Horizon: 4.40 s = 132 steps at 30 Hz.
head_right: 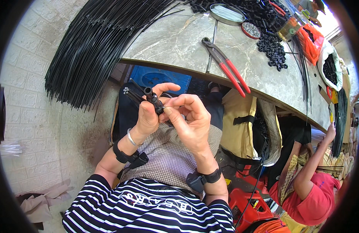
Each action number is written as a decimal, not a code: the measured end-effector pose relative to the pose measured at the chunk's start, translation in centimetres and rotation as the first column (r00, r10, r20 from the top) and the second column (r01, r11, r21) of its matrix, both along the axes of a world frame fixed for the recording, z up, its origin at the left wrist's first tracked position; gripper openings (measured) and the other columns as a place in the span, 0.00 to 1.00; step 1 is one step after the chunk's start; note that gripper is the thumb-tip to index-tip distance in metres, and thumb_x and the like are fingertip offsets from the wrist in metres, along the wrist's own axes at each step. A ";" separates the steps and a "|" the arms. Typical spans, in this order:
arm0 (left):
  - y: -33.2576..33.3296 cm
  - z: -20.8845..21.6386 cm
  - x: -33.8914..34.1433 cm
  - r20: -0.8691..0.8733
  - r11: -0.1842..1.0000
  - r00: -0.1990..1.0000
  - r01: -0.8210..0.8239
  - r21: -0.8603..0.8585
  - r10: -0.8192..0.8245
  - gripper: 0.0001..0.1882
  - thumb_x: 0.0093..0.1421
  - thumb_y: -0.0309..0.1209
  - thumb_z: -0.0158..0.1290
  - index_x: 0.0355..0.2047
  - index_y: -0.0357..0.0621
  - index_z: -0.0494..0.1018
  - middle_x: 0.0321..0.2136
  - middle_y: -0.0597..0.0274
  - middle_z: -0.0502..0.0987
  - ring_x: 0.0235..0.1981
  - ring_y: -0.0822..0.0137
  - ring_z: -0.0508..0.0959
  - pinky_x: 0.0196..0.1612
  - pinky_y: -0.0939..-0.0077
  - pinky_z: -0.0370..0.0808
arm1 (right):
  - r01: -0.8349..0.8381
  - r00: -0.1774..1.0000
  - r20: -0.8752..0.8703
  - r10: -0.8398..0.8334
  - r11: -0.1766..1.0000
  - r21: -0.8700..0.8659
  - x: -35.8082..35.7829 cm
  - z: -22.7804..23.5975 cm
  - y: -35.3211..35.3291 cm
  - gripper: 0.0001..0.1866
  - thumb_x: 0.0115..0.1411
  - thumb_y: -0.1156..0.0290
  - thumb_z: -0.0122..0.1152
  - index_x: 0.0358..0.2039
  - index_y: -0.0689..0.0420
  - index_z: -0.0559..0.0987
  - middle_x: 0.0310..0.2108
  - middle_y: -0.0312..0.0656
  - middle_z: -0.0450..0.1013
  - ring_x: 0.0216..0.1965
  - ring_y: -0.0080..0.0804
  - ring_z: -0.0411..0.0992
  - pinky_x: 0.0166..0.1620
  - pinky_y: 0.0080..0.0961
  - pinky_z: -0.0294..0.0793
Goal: The recorder is assembling umbrella ribs or similar black rods by inserting them into a central plastic hub and using pliers to secure them.
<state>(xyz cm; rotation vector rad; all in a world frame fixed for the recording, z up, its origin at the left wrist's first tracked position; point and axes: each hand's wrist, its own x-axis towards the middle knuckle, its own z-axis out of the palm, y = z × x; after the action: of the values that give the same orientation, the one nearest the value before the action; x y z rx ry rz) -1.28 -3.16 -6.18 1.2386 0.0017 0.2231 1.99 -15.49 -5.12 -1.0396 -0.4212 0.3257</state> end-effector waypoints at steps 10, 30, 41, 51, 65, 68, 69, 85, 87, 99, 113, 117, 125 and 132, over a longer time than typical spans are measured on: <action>0.1 -0.3 0.1 0.039 1.000 0.999 0.018 -0.011 -0.018 0.54 0.44 0.75 0.39 0.49 0.31 0.63 0.13 0.78 0.63 0.14 0.87 0.59 0.18 0.92 0.54 | -0.147 0.968 -0.210 0.134 0.988 -0.047 1.8 0.0 0.2 0.16 0.50 0.80 0.68 0.34 0.58 0.69 0.27 0.33 0.67 0.27 0.15 0.68 0.25 0.10 0.70; 4.8 -3.1 1.6 0.075 0.985 0.995 -0.054 -0.165 0.067 0.34 0.53 0.67 0.42 0.25 0.43 0.63 0.16 0.66 0.64 0.19 0.75 0.65 0.25 0.81 0.64 | 0.760 0.468 0.795 0.386 0.283 -0.585 16.3 -0.2 -7.3 0.17 0.64 0.63 0.50 0.46 0.64 0.73 0.29 0.50 0.70 0.31 0.42 0.72 0.36 0.33 0.73; 5.3 -3.0 1.3 -0.048 0.988 0.991 -0.129 -0.086 0.125 0.41 0.55 0.73 0.32 0.26 0.42 0.67 0.13 0.70 0.66 0.14 0.81 0.65 0.17 0.87 0.59 | -0.701 0.704 -0.366 0.609 0.513 -0.496 2.1 6.2 -4.8 0.23 0.68 0.61 0.46 0.54 0.67 0.67 0.38 0.44 0.74 0.39 0.28 0.75 0.39 0.22 0.76; 4.6 -1.6 0.7 -0.056 0.997 0.995 -0.077 0.028 0.078 0.46 0.50 0.77 0.27 0.25 0.42 0.69 0.15 0.71 0.69 0.14 0.83 0.65 0.16 0.91 0.55 | -0.810 0.585 -0.519 0.623 0.480 -0.337 3.1 5.8 -5.7 0.23 0.68 0.59 0.44 0.53 0.67 0.67 0.37 0.48 0.74 0.34 0.31 0.76 0.32 0.24 0.79; 3.8 -1.9 0.6 -0.053 0.996 0.998 0.026 0.083 -0.021 0.46 0.50 0.78 0.28 0.24 0.42 0.69 0.18 0.70 0.70 0.17 0.83 0.66 0.20 0.89 0.58 | -0.834 0.552 -0.544 0.632 0.413 -0.366 2.9 5.9 -7.0 0.19 0.70 0.59 0.40 0.36 0.63 0.69 0.20 0.37 0.68 0.16 0.21 0.67 0.20 0.17 0.69; 3.7 -2.2 0.8 -0.052 0.998 0.999 0.001 0.070 0.002 0.46 0.51 0.77 0.29 0.26 0.41 0.69 0.17 0.70 0.69 0.16 0.83 0.65 0.19 0.90 0.57 | -0.817 0.576 -0.552 0.602 0.434 -0.379 2.5 6.4 -6.6 0.20 0.70 0.59 0.40 0.44 0.65 0.69 0.26 0.41 0.72 0.20 0.24 0.71 0.22 0.19 0.73; 3.7 -2.3 0.8 -0.047 0.998 0.999 -0.018 0.057 0.021 0.46 0.51 0.76 0.29 0.28 0.40 0.69 0.16 0.71 0.69 0.15 0.83 0.64 0.18 0.90 0.56 | -0.785 0.616 -0.567 0.547 0.487 -0.384 2.3 6.7 -6.5 0.21 0.70 0.59 0.39 0.49 0.66 0.68 0.30 0.44 0.74 0.21 0.25 0.73 0.24 0.20 0.75; 3.2 -1.1 0.6 -0.066 0.995 0.998 0.030 0.100 -0.023 0.47 0.53 0.75 0.29 0.33 0.37 0.70 0.15 0.73 0.68 0.12 0.86 0.58 0.17 0.89 0.50 | -0.733 0.677 -0.484 0.554 0.445 -0.515 2.9 8.5 -7.2 0.17 0.69 0.61 0.41 0.43 0.65 0.69 0.24 0.38 0.72 0.15 0.17 0.65 0.18 0.15 0.65; 2.7 -0.5 0.5 0.002 0.973 0.999 0.036 0.227 -0.037 0.50 0.53 0.75 0.28 0.39 0.35 0.71 0.14 0.74 0.66 0.13 0.86 0.57 0.17 0.88 0.49 | -0.706 0.701 -0.476 0.531 0.421 -0.569 3.0 8.3 -7.3 0.16 0.70 0.63 0.41 0.42 0.65 0.69 0.21 0.36 0.69 0.14 0.17 0.64 0.17 0.15 0.64; 3.0 0.2 1.3 -0.043 0.984 0.998 0.054 0.168 -0.048 0.54 0.52 0.76 0.27 0.38 0.29 0.73 0.11 0.78 0.63 0.13 0.86 0.60 0.17 0.90 0.54 | -0.687 0.708 -0.444 0.549 0.390 -0.613 2.6 9.8 -7.6 0.15 0.69 0.64 0.41 0.31 0.61 0.68 0.17 0.34 0.67 0.13 0.18 0.65 0.17 0.17 0.64; 3.3 -0.6 2.0 -0.032 0.996 0.998 -0.044 0.084 0.046 0.51 0.55 0.73 0.25 0.31 0.32 0.75 0.09 0.75 0.62 0.11 0.83 0.60 0.17 0.89 0.57 | -0.067 0.838 0.133 0.530 0.341 -0.938 -0.9 6.6 -5.5 0.11 0.62 0.71 0.50 0.39 0.65 0.66 0.18 0.59 0.70 0.23 0.58 0.72 0.27 0.48 0.70; 4.3 -0.5 3.2 -0.003 0.995 0.998 0.063 -0.078 -0.063 0.51 0.57 0.71 0.24 0.39 0.28 0.72 0.07 0.79 0.53 0.08 0.82 0.52 0.15 0.86 0.54 | -0.031 0.851 0.187 0.490 0.404 -0.914 -0.6 5.2 -4.4 0.14 0.61 0.71 0.51 0.44 0.66 0.66 0.24 0.61 0.72 0.27 0.57 0.74 0.30 0.46 0.71; 6.0 1.0 2.1 0.102 0.988 0.994 0.047 -0.147 -0.032 0.50 0.56 0.72 0.25 0.43 0.29 0.68 0.07 0.76 0.55 0.09 0.82 0.52 0.14 0.85 0.51 | 0.560 0.694 0.648 0.313 0.331 -0.760 9.0 6.3 -6.6 0.16 0.57 0.71 0.55 0.45 0.63 0.71 0.37 0.53 0.70 0.36 0.50 0.71 0.40 0.37 0.70; 6.5 6.2 -0.6 0.132 0.976 0.967 -0.216 -0.015 0.216 0.10 0.59 0.31 0.56 0.30 0.36 0.71 0.12 0.71 0.62 0.11 0.80 0.60 0.16 0.85 0.56 | 0.880 0.458 0.813 0.359 -0.051 -0.472 14.4 1.0 -8.3 0.28 0.53 0.70 0.61 0.56 0.58 0.68 0.49 0.48 0.68 0.49 0.47 0.67 0.50 0.36 0.70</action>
<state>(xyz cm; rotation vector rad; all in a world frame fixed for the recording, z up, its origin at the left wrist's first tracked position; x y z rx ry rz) -1.85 3.29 0.04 1.2210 0.0215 0.4954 16.37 -23.81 -4.09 -2.8727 -0.7772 -0.6699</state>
